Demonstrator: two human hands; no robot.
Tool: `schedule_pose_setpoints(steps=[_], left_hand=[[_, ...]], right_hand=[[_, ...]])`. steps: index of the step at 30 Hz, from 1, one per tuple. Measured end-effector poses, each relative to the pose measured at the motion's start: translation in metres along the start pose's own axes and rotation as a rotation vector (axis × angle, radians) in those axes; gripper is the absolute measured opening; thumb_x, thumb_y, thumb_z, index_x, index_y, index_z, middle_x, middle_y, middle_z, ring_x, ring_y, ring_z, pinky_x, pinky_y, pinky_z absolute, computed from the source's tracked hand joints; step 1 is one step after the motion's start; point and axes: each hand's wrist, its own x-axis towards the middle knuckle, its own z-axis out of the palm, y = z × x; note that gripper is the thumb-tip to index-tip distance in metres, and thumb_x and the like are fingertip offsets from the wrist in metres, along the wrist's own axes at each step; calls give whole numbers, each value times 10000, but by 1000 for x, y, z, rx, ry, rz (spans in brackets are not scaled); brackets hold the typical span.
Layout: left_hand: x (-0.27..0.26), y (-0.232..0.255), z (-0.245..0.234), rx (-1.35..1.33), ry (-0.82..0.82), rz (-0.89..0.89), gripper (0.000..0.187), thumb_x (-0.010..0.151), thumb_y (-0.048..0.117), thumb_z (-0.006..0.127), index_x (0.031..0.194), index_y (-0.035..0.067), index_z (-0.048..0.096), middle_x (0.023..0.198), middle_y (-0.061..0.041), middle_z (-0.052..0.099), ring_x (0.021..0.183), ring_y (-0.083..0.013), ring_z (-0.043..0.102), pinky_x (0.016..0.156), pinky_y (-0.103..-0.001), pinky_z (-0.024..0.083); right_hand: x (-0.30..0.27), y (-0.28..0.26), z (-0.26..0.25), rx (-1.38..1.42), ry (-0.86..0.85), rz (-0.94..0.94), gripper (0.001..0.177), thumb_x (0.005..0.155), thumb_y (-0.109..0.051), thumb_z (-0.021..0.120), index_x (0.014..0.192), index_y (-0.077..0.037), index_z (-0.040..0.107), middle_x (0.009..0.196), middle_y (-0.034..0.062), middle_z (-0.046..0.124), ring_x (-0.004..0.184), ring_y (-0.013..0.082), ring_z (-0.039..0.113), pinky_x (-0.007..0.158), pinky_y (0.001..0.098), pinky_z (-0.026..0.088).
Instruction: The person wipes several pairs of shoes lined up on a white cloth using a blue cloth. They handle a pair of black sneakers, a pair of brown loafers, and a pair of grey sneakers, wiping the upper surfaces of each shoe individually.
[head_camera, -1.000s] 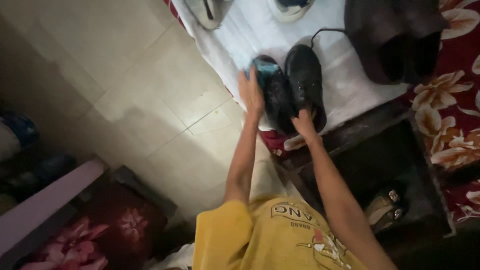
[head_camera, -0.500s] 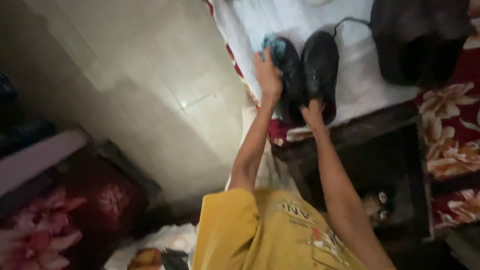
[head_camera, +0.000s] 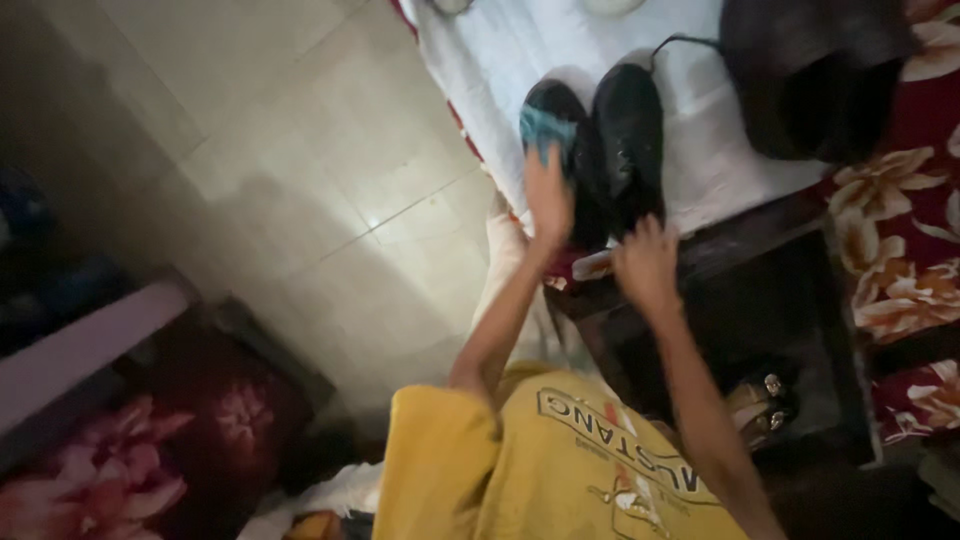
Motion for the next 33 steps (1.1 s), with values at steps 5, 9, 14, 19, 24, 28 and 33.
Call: schedule_pose_setpoints(steps=[5, 9, 14, 19, 24, 28, 33], left_hand=[[-44, 46, -46, 30, -485, -120, 601, 840, -68, 634, 1404, 129, 572, 1326, -250, 530, 1147, -445, 589, 937, -518, 494], [4, 111, -91, -413, -274, -79, 428, 906, 27, 642, 1318, 124, 586, 1302, -212, 578, 1131, -426, 646, 926, -476, 546], [15, 179, -41, -258, -237, 269, 273, 899, 207, 714, 1147, 117, 643, 1130, -214, 601, 934, -405, 654, 754, -488, 547], [107, 117, 47, -18, -297, 145, 141, 960, 221, 694, 1053, 132, 636, 1046, -167, 608, 873, -391, 671, 694, -507, 545], [7, 158, -10, -291, -359, 189, 348, 823, 154, 621, 1166, 99, 596, 1214, -265, 556, 781, -465, 661, 636, -534, 554], [94, 119, 56, 87, -439, 88, 129, 1038, 184, 598, 1159, 136, 592, 1118, -229, 598, 776, -437, 676, 619, -558, 527], [85, 134, 52, -55, -390, 6, 288, 905, 180, 623, 1177, 106, 562, 1243, -340, 532, 723, -476, 659, 591, -551, 527]], right_hand=[[-9, -9, -43, -38, -1, -30, 224, 930, -102, 593, 1143, -47, 635, 1202, 126, 641, 1345, 328, 539, 1244, 714, 90], [-17, 6, -106, 361, 289, -33, 239, 1062, -200, 523, 1122, 10, 621, 1107, 175, 632, 1157, 375, 591, 1270, 635, 161], [3, 2, -105, 1035, 685, 307, 346, 1089, -285, 460, 1103, 33, 596, 1008, 176, 650, 915, 268, 594, 886, 437, 472], [26, 7, -89, 603, 805, 298, 389, 1154, -249, 478, 982, 72, 613, 940, 190, 634, 865, 179, 579, 785, 417, 469], [46, 15, -101, 831, 833, 577, 473, 1086, -264, 523, 738, 55, 504, 635, 108, 478, 606, 191, 461, 616, 411, 391], [56, 38, -115, 804, 872, 457, 478, 1099, -245, 543, 729, 57, 562, 640, 89, 539, 607, 174, 507, 626, 406, 417], [67, 49, -119, 754, 821, 523, 477, 1084, -232, 537, 705, 57, 538, 589, 69, 503, 559, 157, 480, 596, 377, 389]])
